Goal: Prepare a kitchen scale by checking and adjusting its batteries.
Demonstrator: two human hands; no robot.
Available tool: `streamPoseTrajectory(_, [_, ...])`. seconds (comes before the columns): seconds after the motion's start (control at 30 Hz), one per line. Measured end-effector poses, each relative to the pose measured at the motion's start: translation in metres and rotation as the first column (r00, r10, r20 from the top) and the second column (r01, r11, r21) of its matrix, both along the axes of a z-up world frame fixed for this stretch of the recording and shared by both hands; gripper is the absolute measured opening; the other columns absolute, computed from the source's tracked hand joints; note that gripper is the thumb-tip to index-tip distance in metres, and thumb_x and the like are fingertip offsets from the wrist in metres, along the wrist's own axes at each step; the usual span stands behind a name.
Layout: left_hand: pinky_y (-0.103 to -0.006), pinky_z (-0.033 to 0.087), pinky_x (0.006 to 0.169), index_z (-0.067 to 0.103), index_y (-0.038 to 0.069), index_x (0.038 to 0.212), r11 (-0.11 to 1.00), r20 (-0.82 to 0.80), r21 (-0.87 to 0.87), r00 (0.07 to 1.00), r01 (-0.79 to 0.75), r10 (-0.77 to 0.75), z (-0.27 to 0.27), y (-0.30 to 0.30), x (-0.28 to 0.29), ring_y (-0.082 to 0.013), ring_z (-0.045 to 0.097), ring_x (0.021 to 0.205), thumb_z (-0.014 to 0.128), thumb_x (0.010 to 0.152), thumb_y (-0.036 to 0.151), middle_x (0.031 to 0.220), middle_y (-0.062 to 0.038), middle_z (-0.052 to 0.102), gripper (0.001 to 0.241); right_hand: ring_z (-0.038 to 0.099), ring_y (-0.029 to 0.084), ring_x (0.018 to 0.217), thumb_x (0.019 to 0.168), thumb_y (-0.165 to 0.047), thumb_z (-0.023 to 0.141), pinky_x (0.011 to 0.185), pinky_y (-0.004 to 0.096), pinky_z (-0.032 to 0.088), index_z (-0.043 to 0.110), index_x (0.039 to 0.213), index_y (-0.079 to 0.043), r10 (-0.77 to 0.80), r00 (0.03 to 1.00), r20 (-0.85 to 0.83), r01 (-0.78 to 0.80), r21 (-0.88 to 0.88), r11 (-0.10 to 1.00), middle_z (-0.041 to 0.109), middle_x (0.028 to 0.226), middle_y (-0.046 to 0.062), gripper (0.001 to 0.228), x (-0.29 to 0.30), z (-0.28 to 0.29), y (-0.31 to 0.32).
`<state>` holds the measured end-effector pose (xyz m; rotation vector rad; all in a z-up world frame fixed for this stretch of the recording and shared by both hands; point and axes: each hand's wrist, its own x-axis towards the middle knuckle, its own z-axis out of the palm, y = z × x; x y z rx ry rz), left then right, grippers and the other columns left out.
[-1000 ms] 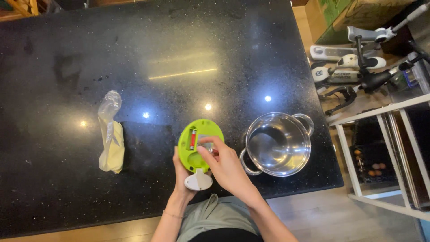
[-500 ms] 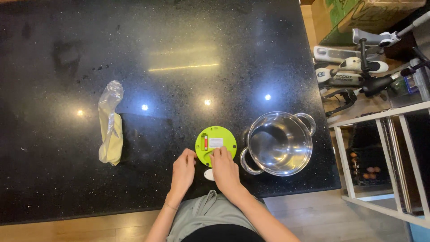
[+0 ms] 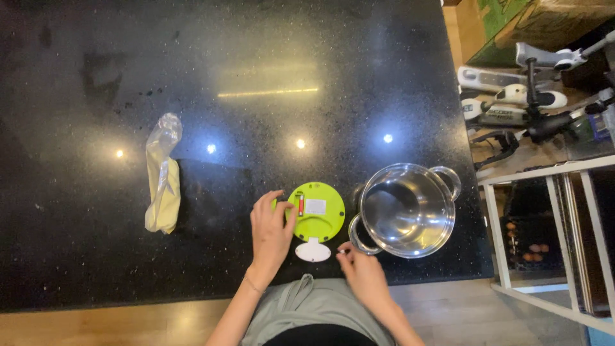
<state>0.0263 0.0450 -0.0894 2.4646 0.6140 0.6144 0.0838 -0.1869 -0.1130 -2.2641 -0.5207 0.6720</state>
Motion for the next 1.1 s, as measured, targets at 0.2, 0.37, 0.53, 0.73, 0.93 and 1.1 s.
streamPoseTrajectory(0.2, [-0.0513,0.035,0.109,0.062,-0.001,0.121,0.991,-0.083,0.098,0.993,0.092,-0.084,0.003,-0.012,0.006,-0.0421,0.043,0.135,0.074,0.088,0.03,0.141,-0.024,0.05,0.047,0.076,0.028,0.074,0.098,-0.031,0.068,0.071,0.041,0.056,0.078,0.088,-0.002,-0.099,0.995,-0.03,0.095,-0.115,0.989,0.078,0.079,0.014,0.032,0.039,-0.019,-0.022])
streamPoseTrajectory(0.37, [-0.0487,0.036,0.111,0.063,0.001,0.129,0.97,-0.165,0.221,0.984,0.099,-0.062,-0.013,0.002,0.006,-0.0388,0.044,0.138,0.071,0.089,0.024,0.145,-0.021,0.052,0.046,0.072,0.035,0.079,0.096,-0.029,0.069,0.073,0.044,0.055,0.076,0.096,-0.003,-0.127,0.98,0.152,0.148,-0.138,0.979,0.076,0.086,0.016,0.027,0.064,-0.017,0.0])
streamPoseTrajectory(0.53, [-0.0478,0.036,0.112,0.066,0.001,0.127,0.976,-0.157,0.214,0.988,0.037,-0.003,-0.004,0.009,0.026,-0.0373,0.044,0.138,0.068,0.087,0.017,0.145,-0.019,0.053,0.044,0.07,0.035,0.091,0.097,-0.02,0.065,0.076,0.044,0.057,0.071,0.115,-0.006,-0.044,0.757,0.652,0.009,0.057,0.998,0.074,0.104,0.014,0.023,0.06,-0.025,0.036])
streamPoseTrajectory(0.73, [-0.0538,0.034,0.111,0.072,-0.002,0.109,0.953,-0.129,0.302,0.989,-0.026,0.068,-0.023,0.003,0.044,-0.0383,0.045,0.134,0.069,0.091,0.029,0.139,-0.019,0.057,0.036,0.066,0.033,0.106,0.095,-0.018,0.068,0.088,0.044,0.054,0.063,0.125,-0.007,0.087,0.713,0.696,-0.022,-0.102,0.995,0.069,0.127,0.013,0.033,0.044,0.01,0.068])
streamPoseTrajectory(0.93, [-0.0527,0.032,0.115,0.073,-0.001,0.101,0.974,-0.041,0.216,0.997,-0.062,0.072,-0.003,-0.001,0.048,-0.039,0.04,0.141,0.072,0.089,0.021,0.139,-0.017,0.056,0.025,0.046,0.046,0.134,0.091,-0.011,0.07,0.11,0.048,0.041,0.045,0.146,0.003,0.056,0.924,0.379,-0.146,0.213,0.966,0.04,0.155,0.028,0.062,0.036,0.0,0.087])
streamPoseTrajectory(1.1, [-0.057,0.028,0.12,0.069,-0.002,0.092,0.997,0.056,0.03,0.996,-0.067,0.065,-0.013,-0.004,0.054,-0.0413,0.039,0.142,0.073,0.086,0.008,0.129,-0.017,0.056,0.012,0.043,0.05,0.136,0.09,-0.005,0.071,0.114,0.053,0.038,0.047,0.148,0.0,0.054,0.887,0.459,-0.179,0.234,0.956,0.027,0.163,0.03,0.063,0.029,-0.006,0.09])
